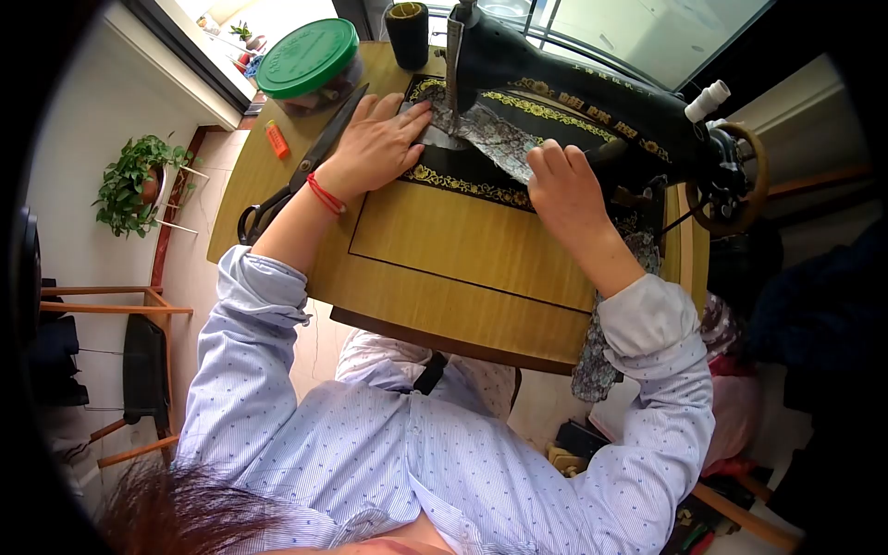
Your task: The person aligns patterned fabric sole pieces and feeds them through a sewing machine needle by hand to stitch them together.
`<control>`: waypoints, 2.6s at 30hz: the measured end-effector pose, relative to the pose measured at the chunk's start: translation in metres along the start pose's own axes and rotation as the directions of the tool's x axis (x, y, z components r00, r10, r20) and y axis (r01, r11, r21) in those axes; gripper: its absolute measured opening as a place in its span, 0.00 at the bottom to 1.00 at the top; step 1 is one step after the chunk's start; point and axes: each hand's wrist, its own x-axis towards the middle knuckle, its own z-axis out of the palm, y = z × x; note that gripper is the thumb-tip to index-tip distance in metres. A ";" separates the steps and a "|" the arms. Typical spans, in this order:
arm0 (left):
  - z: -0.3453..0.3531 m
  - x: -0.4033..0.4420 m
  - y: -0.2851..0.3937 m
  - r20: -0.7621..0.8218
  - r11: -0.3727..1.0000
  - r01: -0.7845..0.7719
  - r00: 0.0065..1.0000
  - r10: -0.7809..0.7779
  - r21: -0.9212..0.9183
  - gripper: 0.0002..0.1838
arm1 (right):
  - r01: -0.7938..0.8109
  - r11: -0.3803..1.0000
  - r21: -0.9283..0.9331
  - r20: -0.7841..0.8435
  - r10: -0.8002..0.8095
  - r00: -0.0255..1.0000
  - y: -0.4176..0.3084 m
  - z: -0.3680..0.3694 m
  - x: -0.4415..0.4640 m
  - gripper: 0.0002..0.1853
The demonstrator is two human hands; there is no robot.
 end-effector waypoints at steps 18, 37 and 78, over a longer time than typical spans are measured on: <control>-0.014 -0.009 0.081 -0.224 0.903 -0.237 0.961 0.163 -0.358 0.33 | -0.026 0.895 0.445 0.328 -0.136 0.935 0.020 -0.015 0.013 0.06; -0.013 -0.005 0.091 -0.235 0.834 -0.263 0.958 0.165 -0.485 0.42 | 0.136 -0.902 0.411 0.192 0.231 0.954 0.045 0.098 0.117 0.28; -0.060 -0.050 0.104 0.140 0.974 -0.123 0.978 0.151 -0.191 0.44 | -0.618 -0.069 0.783 0.558 0.514 0.651 0.062 0.117 0.097 0.15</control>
